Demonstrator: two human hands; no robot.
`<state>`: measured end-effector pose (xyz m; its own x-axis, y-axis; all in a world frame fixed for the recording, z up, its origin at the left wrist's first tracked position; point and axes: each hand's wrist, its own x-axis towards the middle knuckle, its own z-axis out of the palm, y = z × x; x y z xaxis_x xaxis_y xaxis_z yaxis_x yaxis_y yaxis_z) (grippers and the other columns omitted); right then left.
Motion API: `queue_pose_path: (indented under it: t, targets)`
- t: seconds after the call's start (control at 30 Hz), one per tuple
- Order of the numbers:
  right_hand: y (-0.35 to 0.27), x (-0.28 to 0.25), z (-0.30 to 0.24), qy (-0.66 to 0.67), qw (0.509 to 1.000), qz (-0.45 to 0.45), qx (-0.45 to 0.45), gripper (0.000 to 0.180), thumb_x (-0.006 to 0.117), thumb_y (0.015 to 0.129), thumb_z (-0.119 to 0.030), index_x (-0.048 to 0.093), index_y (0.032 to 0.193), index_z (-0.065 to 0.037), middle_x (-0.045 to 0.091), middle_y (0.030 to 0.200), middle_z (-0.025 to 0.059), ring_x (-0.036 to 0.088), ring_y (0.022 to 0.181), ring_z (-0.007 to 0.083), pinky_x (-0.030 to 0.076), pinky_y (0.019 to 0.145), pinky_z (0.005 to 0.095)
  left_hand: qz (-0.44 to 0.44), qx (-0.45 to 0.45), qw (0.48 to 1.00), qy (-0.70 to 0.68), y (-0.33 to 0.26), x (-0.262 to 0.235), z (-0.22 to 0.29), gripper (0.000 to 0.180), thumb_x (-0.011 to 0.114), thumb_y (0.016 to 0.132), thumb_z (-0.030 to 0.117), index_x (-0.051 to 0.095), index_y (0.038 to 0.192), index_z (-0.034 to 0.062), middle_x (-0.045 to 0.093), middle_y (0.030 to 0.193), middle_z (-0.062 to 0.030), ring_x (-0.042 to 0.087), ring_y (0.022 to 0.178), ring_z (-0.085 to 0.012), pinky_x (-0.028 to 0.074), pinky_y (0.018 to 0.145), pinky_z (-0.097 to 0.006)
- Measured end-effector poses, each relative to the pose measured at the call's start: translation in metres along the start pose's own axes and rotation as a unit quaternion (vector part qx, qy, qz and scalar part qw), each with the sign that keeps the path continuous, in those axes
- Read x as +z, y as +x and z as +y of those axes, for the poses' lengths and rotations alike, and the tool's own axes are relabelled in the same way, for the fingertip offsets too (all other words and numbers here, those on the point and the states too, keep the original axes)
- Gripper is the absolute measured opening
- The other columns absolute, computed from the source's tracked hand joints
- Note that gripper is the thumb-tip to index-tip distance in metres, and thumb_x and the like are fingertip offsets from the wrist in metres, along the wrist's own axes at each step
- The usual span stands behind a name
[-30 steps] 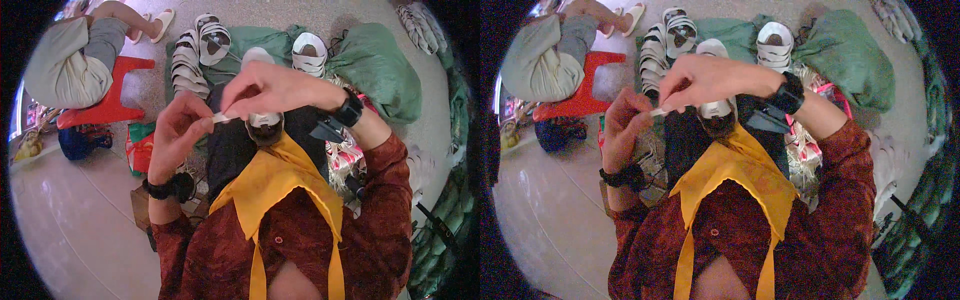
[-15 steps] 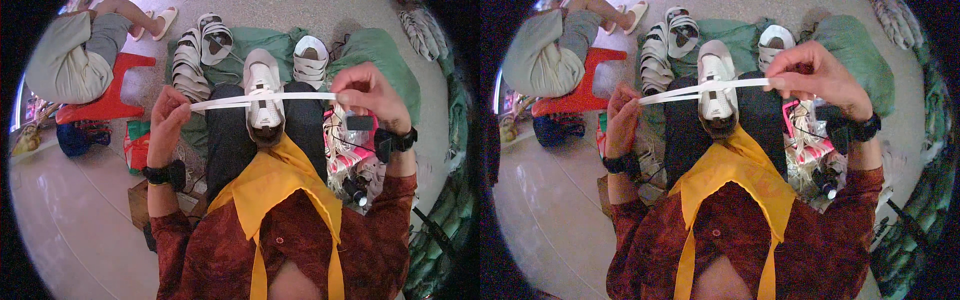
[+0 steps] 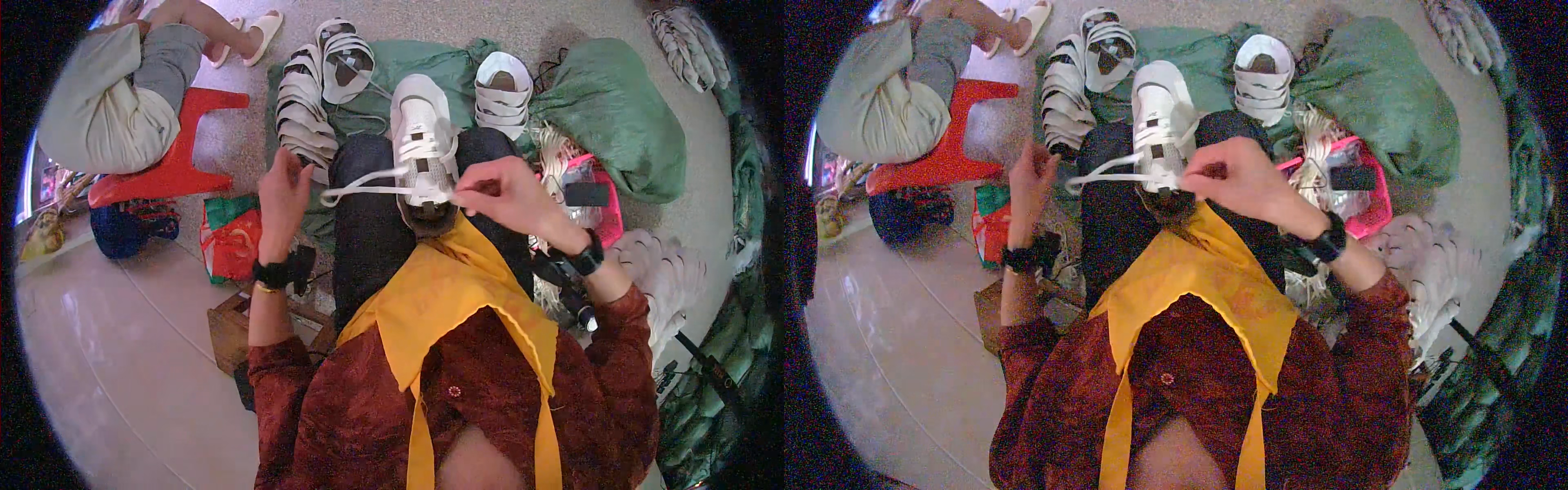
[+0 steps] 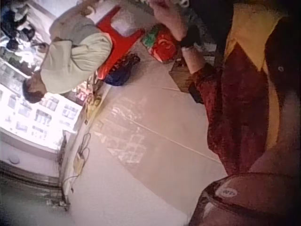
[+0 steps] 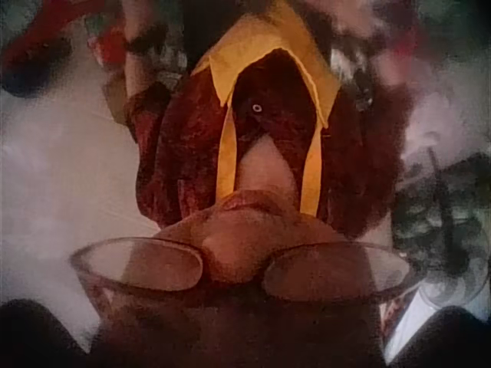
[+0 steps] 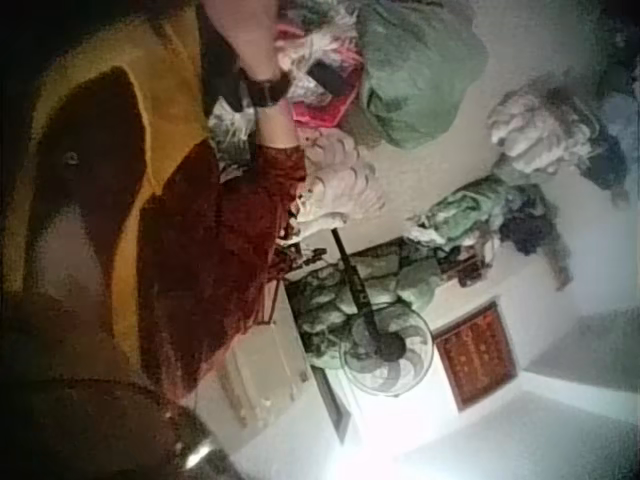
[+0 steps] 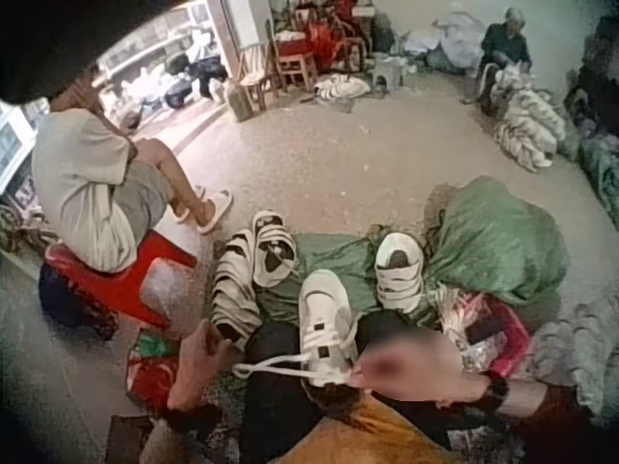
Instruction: The person sits on the floor and repeatedly threads a white shoelace through the eyelets of a white sneaker held on their lap. They pull the laces tight and adjust the shoe's position multiple times, working on the same shoe throughout the clip.
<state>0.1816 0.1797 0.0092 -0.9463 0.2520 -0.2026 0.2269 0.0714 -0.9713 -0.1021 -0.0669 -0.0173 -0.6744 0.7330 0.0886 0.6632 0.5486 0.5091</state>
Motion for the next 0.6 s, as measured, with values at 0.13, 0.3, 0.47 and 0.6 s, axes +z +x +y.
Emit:
queue_pose_path:
  t: [0.13, 0.3, 0.47, 0.6]
  targets:
    - [0.011, 0.016, -0.011, -0.043, 0.999, 0.02, 0.001, 0.014, 0.074, 0.088, -0.014, 0.075, 0.092, -0.001, 0.072, 0.073, 0.0075, 0.063, 0.063, 0.01, 0.05, 0.058, 0.0296, -0.095, 0.075, 0.963, -0.241, -0.005, 0.004, 0.099, 0.01, 0.064, 0.093, 0.002, 0.061, 0.102, 0.0019, 0.061, 0.081, -0.0049, 0.055, 0.071, -0.0114, 0.046, 0.065, -0.029]
    - [0.015, 0.024, -0.022, -0.057, 0.997, 0.044, -0.03, 0.013, 0.075, 0.087, -0.015, 0.076, 0.091, -0.003, 0.072, 0.074, 0.0109, 0.065, 0.063, 0.0124, 0.05, 0.058, 0.0306, -0.28, 0.079, 0.89, -0.351, -0.014, 0.014, 0.134, 0.011, 0.059, 0.098, 0.004, 0.059, 0.108, -0.0003, 0.06, 0.093, -0.0062, 0.058, 0.092, -0.0122, 0.047, 0.082, -0.026]
    - [0.012, 0.028, -0.008, -0.054, 0.995, 0.065, -0.045, 0.012, 0.078, 0.085, -0.013, 0.075, 0.091, -0.003, 0.072, 0.075, 0.0103, 0.065, 0.062, 0.0161, 0.051, 0.059, 0.0319, -0.287, 0.095, 0.909, -0.288, -0.012, 0.017, 0.127, 0.007, 0.06, 0.098, 0.005, 0.06, 0.104, 0.0008, 0.059, 0.088, -0.0061, 0.058, 0.082, -0.0125, 0.048, 0.074, -0.025]
    - [0.01, 0.021, -0.007, -0.136, 0.988, 0.044, -0.05, 0.019, 0.078, 0.08, -0.006, 0.071, 0.097, -0.003, 0.071, 0.083, 0.0111, 0.068, 0.07, 0.0229, 0.053, 0.061, 0.0354, -0.161, 0.134, 0.954, -0.214, -0.019, 0.027, 0.123, 0.006, 0.062, 0.096, 0.006, 0.06, 0.099, 0.0015, 0.059, 0.082, -0.0089, 0.057, 0.072, -0.0135, 0.047, 0.067, -0.027]
